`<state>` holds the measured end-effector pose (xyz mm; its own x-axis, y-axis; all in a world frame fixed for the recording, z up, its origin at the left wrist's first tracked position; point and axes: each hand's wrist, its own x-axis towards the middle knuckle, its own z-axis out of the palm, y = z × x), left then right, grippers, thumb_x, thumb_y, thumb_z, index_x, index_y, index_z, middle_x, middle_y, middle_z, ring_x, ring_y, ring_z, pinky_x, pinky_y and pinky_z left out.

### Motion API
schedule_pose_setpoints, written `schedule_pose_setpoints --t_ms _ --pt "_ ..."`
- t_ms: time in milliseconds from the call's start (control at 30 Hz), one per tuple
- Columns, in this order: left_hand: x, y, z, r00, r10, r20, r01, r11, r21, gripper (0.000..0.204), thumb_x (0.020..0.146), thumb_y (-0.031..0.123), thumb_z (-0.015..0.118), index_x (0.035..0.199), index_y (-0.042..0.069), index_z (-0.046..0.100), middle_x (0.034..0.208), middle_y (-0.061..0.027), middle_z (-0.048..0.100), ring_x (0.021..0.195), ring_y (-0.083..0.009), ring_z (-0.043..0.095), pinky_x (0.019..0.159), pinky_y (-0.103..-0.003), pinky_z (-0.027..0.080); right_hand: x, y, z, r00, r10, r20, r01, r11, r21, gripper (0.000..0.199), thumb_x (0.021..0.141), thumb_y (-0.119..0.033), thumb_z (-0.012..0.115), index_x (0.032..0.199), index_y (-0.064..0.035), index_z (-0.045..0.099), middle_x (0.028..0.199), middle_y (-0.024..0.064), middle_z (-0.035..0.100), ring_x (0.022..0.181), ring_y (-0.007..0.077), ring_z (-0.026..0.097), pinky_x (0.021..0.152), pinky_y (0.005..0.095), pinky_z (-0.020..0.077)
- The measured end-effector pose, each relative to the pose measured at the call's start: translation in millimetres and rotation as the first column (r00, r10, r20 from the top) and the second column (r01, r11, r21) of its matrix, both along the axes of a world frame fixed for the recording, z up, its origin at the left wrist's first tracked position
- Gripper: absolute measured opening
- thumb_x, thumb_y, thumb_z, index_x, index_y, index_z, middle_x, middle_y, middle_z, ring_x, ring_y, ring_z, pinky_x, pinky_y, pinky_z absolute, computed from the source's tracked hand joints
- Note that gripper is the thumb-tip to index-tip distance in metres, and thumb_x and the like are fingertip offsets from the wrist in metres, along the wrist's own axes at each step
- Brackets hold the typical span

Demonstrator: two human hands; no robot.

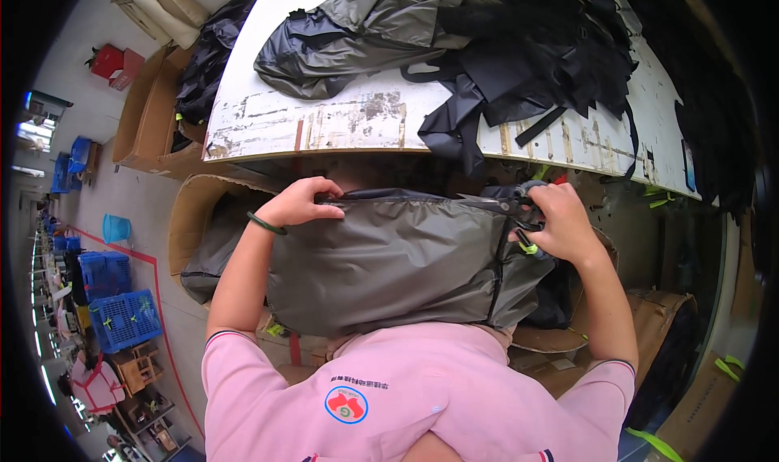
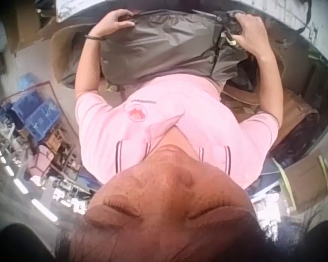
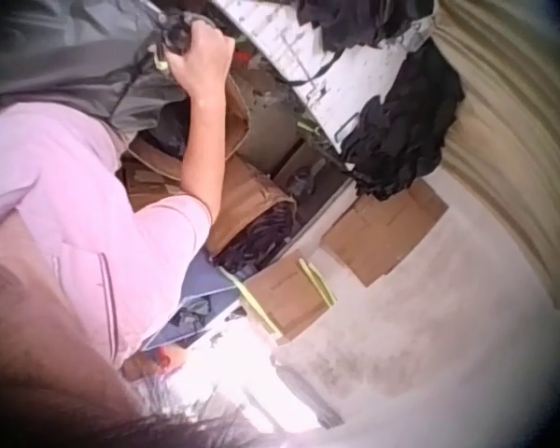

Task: Use scissors to trim excess material from fabric components of outdoor gear.

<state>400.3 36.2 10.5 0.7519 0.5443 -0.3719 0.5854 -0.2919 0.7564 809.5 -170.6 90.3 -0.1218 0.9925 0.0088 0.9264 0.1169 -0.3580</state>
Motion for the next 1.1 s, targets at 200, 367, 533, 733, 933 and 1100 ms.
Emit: schedule_pose_setpoints --t_ms 200,367,533,733,933,1100 --pt "-21.7 -22.4 -0.6 0.983 0.083 0.166 -0.084 0.996 -0.003 0.033 0.076 0.018 0.083 0.095 -0.002 0.066 0.083 -0.0034 0.059 0.078 -0.0114 0.055 0.071 -0.027 0.046 -83.3 69.0 -34.2 0.982 0.186 -0.002 -0.186 0.982 -0.007 0.053 0.062 -0.05 0.082 0.085 -0.007 0.061 0.081 0.0086 0.064 0.086 0.0269 0.061 0.075 0.0378 0.0399" --pt "-29.5 -32.3 -3.4 0.955 0.103 0.28 -0.112 0.994 0.017 0.028 0.077 0.015 0.081 0.093 -0.002 0.066 0.08 -0.0046 0.058 0.075 -0.0132 0.055 0.068 -0.027 0.045 -115.7 100.7 -49.4 0.961 0.269 0.066 -0.26 0.958 -0.124 0.054 0.065 -0.054 0.079 0.085 -0.0076 0.061 0.082 0.0088 0.064 0.089 0.0267 0.062 0.077 0.0389 0.0399" --pt "-33.2 -34.1 -0.9 0.961 0.06 0.271 -0.094 0.989 0.114 0.03 0.075 0.02 0.08 0.092 0.0 0.067 0.084 -0.011 0.063 0.077 -0.0239 0.061 0.07 -0.032 0.049 -131.4 111.0 -44.7 0.948 0.317 0.027 -0.305 0.931 -0.202 0.054 0.065 -0.055 0.079 0.086 -0.0079 0.061 0.082 0.0087 0.064 0.09 0.0277 0.062 0.078 0.0387 0.0401" --pt "-35.0 -35.7 -5.3 0.946 0.034 0.323 -0.095 0.98 0.174 0.027 0.075 0.016 0.081 0.09 -0.001 0.066 0.079 -0.0088 0.059 0.071 -0.0206 0.057 0.065 -0.031 0.046 -138.2 116.9 -40.5 0.94 0.34 0.027 -0.322 0.911 -0.258 0.054 0.066 -0.055 0.079 0.086 -0.0077 0.061 0.08 0.0093 0.065 0.088 0.0285 0.063 0.079 0.0392 0.0405" --pt "-33.3 -37.8 -1.2 0.952 0.035 0.305 -0.098 0.976 0.195 0.027 0.074 0.017 0.081 0.089 -0.001 0.066 0.081 -0.0096 0.061 0.073 -0.022 0.059 0.066 -0.031 0.047 -136.1 118.3 -37.6 0.942 0.332 0.047 -0.296 0.888 -0.352 0.053 0.068 -0.055 0.079 0.088 -0.0082 0.063 0.079 0.0105 0.066 0.087 0.0289 0.065 0.078 0.0386 0.0411" --pt "-30.7 -42.7 1.8 0.952 0.079 0.297 -0.13 0.979 0.156 0.033 0.074 0.015 0.08 0.101 0.002 0.066 0.082 -0.0082 0.062 0.075 -0.0194 0.059 0.068 -0.031 0.048 -137.4 116.3 -44.1 0.939 0.343 -0.005 -0.337 0.92 -0.201 0.051 0.067 -0.054 0.08 0.085 -0.0089 0.064 0.075 0.0106 0.066 0.082 0.0298 0.065 0.076 0.0383 0.0416"
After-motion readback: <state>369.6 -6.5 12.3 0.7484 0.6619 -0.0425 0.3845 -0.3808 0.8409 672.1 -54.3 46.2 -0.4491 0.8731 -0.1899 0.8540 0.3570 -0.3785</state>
